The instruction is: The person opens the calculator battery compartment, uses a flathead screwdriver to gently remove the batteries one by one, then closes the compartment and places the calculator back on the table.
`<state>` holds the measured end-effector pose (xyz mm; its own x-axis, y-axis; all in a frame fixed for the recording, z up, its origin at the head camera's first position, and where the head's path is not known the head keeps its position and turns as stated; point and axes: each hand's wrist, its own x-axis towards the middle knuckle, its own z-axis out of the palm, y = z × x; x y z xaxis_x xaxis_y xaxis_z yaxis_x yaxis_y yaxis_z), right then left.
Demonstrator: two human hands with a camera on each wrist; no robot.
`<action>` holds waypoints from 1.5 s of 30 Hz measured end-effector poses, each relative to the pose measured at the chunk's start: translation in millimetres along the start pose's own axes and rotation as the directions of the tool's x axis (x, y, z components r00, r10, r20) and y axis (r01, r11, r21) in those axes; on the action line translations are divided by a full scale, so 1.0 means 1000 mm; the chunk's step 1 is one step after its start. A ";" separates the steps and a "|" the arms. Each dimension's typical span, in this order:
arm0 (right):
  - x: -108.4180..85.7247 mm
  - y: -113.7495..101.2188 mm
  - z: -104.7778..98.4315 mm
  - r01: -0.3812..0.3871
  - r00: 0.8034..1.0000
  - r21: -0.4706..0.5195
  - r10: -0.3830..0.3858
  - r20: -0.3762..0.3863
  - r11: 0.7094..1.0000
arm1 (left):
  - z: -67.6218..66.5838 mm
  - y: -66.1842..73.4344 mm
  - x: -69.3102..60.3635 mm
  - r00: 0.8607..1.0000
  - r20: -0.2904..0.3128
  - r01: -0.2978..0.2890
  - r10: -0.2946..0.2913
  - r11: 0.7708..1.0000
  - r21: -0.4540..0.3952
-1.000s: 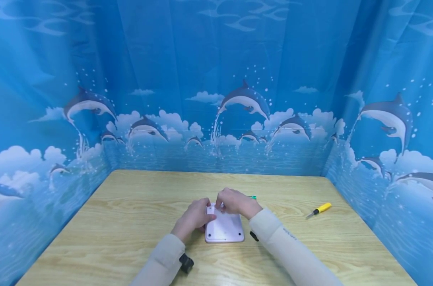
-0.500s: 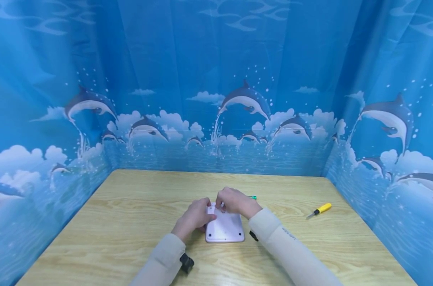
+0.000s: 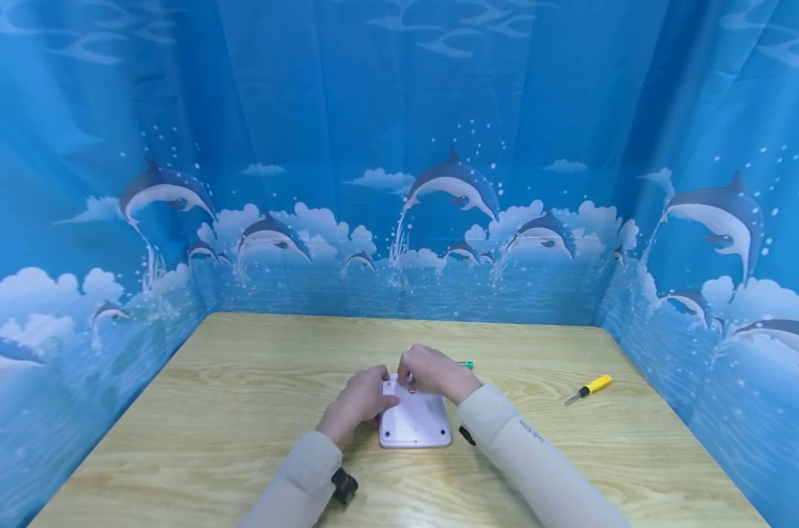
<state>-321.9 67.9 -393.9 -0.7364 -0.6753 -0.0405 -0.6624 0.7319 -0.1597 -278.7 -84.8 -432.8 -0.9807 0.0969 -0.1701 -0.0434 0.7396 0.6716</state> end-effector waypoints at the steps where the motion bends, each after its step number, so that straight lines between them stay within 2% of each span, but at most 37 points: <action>1: 0.000 0.000 0.000 0.000 1.000 0.000 0.000 -0.002 1.000 | 0.000 0.000 0.000 1.000 0.000 -0.001 0.001 1.000 0.003; 9: 0.001 -0.002 0.001 -0.015 1.000 -0.012 0.015 -0.001 1.000 | 0.000 -0.001 0.000 1.000 -0.002 -0.016 0.016 1.000 0.011; 24: 0.003 -0.003 0.001 -0.021 1.000 -0.025 0.021 0.000 0.999 | 0.000 0.003 -0.002 1.000 -0.010 0.004 -0.003 1.000 0.018; 45: 0.004 -0.005 0.001 -0.044 0.999 -0.020 0.044 0.010 0.999 | -0.001 0.002 -0.003 1.000 0.000 -0.021 0.021 1.000 0.017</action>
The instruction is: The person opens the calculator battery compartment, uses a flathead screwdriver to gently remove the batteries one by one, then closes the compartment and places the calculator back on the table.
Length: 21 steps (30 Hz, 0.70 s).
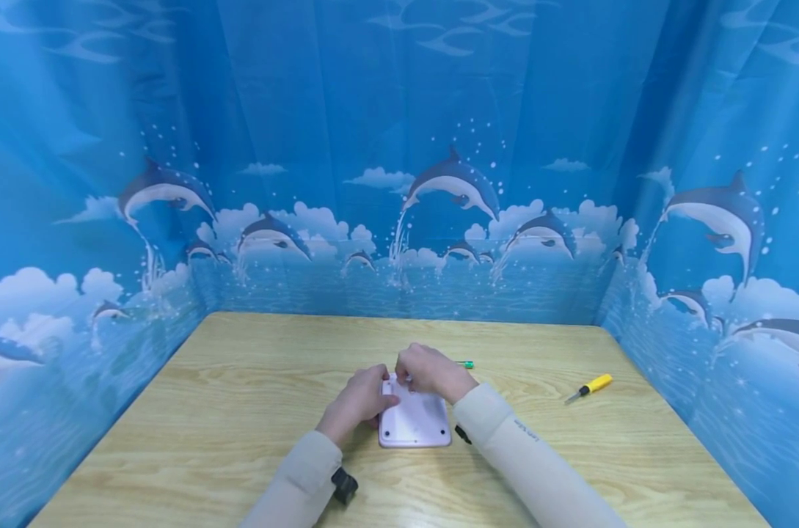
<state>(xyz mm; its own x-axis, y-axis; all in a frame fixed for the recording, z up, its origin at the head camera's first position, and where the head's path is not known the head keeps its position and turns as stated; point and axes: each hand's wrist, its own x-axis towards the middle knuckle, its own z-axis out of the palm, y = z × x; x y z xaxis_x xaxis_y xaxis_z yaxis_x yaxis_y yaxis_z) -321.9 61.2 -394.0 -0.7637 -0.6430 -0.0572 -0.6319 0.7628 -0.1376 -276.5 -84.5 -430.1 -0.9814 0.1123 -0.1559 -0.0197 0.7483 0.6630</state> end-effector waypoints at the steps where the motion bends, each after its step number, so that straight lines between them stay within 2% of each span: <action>1: 0.000 0.000 0.000 -0.001 1.000 0.002 0.001 0.002 1.000 | 0.000 0.000 0.000 1.000 -0.002 0.001 -0.001 1.000 0.000; 9: -0.002 -0.001 -0.001 0.002 1.000 0.000 -0.002 0.002 1.000 | 0.000 0.001 0.003 0.999 -0.010 0.040 -0.040 0.999 -0.004; 21: -0.007 0.001 0.001 0.003 1.000 0.029 -0.003 0.004 1.000 | 0.002 0.000 0.001 1.000 -0.010 0.025 -0.025 1.000 0.000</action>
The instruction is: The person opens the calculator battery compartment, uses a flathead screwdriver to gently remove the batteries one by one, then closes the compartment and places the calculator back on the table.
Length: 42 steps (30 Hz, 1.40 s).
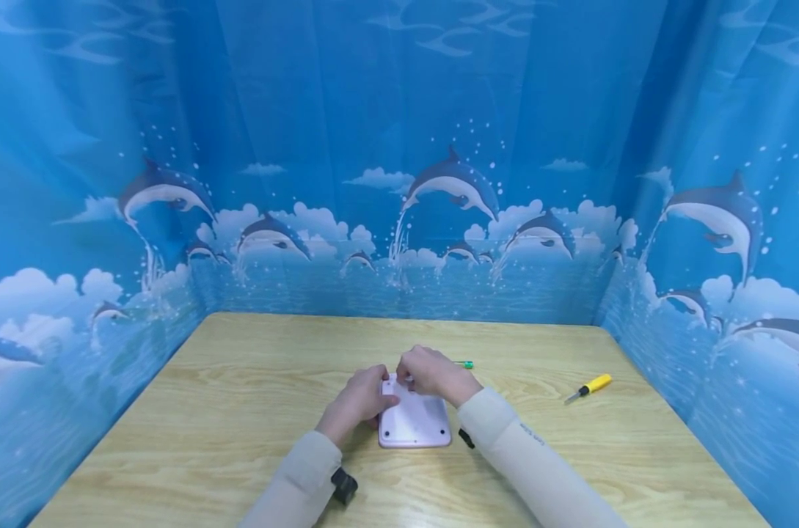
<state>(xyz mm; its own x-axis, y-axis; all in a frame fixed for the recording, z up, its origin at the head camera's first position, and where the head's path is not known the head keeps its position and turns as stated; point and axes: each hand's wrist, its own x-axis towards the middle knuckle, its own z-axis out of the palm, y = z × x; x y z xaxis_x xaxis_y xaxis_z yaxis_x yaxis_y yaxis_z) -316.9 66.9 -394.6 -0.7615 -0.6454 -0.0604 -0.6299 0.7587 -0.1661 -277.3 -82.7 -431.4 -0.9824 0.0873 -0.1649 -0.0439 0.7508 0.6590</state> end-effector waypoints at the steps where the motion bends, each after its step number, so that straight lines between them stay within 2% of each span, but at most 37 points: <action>1: 0.000 0.000 0.000 0.004 1.000 -0.004 -0.004 -0.001 1.000 | 0.000 0.000 0.000 1.000 0.001 0.001 -0.001 1.000 0.000; 6: -0.001 0.001 0.002 0.016 1.000 0.013 -0.016 -0.006 1.000 | 0.000 -0.001 0.002 1.000 0.008 0.006 -0.006 1.000 -0.007; 12: -0.006 0.006 0.002 0.002 0.999 0.103 0.002 -0.040 0.995 | 0.000 -0.002 0.002 1.000 0.008 0.003 -0.002 1.000 -0.021; 18: -0.016 0.011 0.000 -0.064 0.991 0.173 0.083 -0.107 0.983 | 0.000 -0.003 0.001 1.000 -0.001 -0.029 0.029 1.000 -0.007; 25: -0.025 0.017 0.000 -0.170 0.964 0.270 0.216 -0.153 0.948 | -0.001 -0.002 -0.001 0.999 -0.013 -0.037 0.037 0.999 -0.018; 30: -0.031 0.020 0.001 -0.280 0.933 0.328 0.336 -0.128 0.902 | -0.003 -0.001 -0.004 0.999 -0.005 -0.033 0.033 0.999 -0.026; 34: -0.034 0.023 0.005 -0.335 0.916 0.342 0.388 -0.099 0.878 | -0.006 -0.001 -0.007 0.999 0.004 -0.050 0.051 0.998 -0.040; 37: -0.036 0.026 0.007 -0.351 0.914 0.351 0.399 -0.073 0.868 | -0.008 -0.001 -0.008 0.999 0.005 -0.049 0.049 0.998 -0.041; 42: -0.039 0.032 0.008 -0.354 0.921 0.399 0.390 -0.010 0.846 | -0.008 0.000 -0.006 1.000 -0.009 -0.012 0.011 1.000 -0.010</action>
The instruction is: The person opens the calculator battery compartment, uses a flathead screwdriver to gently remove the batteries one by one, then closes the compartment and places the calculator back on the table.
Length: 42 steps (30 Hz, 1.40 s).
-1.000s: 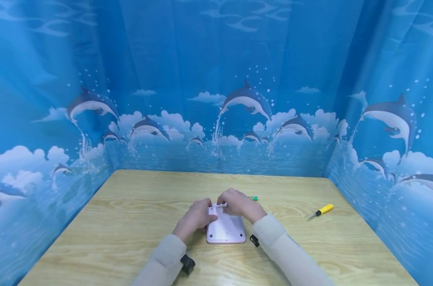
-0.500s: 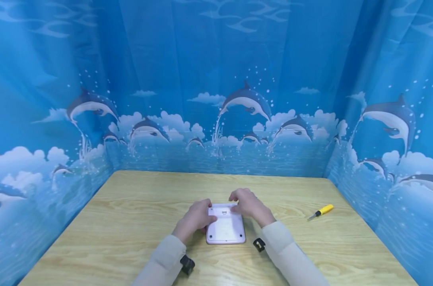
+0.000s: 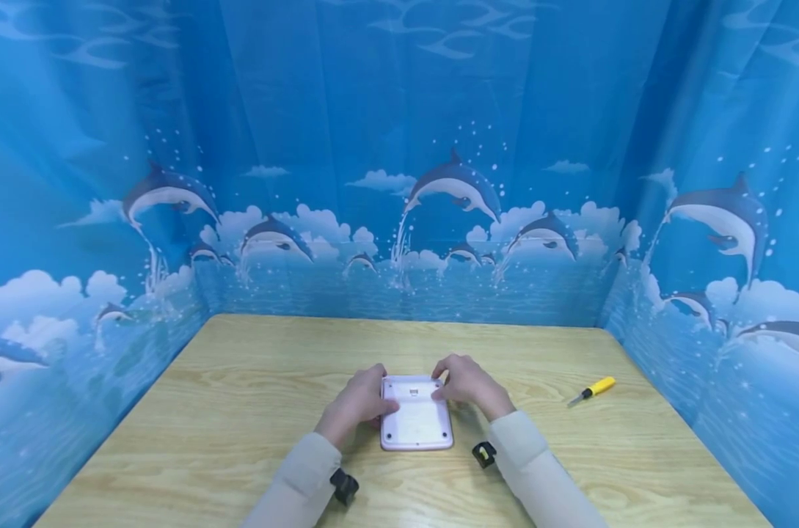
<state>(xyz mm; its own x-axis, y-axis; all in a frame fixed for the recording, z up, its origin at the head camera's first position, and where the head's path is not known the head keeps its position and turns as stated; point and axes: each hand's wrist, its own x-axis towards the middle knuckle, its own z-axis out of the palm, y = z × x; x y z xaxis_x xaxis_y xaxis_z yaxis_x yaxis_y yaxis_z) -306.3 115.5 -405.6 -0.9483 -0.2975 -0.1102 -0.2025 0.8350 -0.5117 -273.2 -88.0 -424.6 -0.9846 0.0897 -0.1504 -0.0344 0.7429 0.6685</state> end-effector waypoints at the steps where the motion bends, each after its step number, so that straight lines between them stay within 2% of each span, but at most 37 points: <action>1: 0.000 0.000 0.000 -0.008 1.000 0.017 0.008 0.013 1.000 | 0.000 0.001 0.000 1.000 -0.001 0.006 -0.006 1.000 0.006; 6: 0.000 0.002 0.002 -0.035 0.998 0.063 0.031 0.054 0.997 | -0.001 0.000 0.000 1.000 0.006 0.023 -0.023 0.999 0.023; 11: 0.001 0.002 0.005 -0.054 0.996 0.091 0.047 0.076 0.994 | -0.003 -0.002 -0.003 1.000 0.021 0.010 -0.011 1.000 0.026; 18: 0.002 0.002 0.005 -0.062 0.996 0.084 0.056 0.076 0.994 | -0.003 0.001 -0.006 0.996 0.073 0.044 -0.043 0.999 -0.012; 27: 0.001 0.000 0.005 -0.048 0.997 0.063 0.044 0.066 0.997 | -0.003 0.003 -0.005 0.996 0.059 0.073 -0.071 0.997 -0.030; 32: 0.001 0.000 0.005 -0.045 0.997 0.044 0.042 0.062 0.998 | -0.006 0.004 -0.004 0.998 0.043 0.055 -0.054 0.998 -0.037; 42: 0.001 0.002 0.004 -0.034 0.997 0.028 0.032 0.073 0.999 | -0.011 0.003 -0.004 1.000 0.017 -0.021 0.023 0.997 -0.071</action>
<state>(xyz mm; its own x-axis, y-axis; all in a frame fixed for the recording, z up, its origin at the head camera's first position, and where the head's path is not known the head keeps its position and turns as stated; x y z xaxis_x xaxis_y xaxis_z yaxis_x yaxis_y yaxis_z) -306.4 114.8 -410.0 -0.9339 -0.3035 -0.1889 -0.1628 0.8314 -0.5312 -271.2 -93.3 -413.7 -0.9821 0.1176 -0.1472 -0.0253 0.6919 0.7215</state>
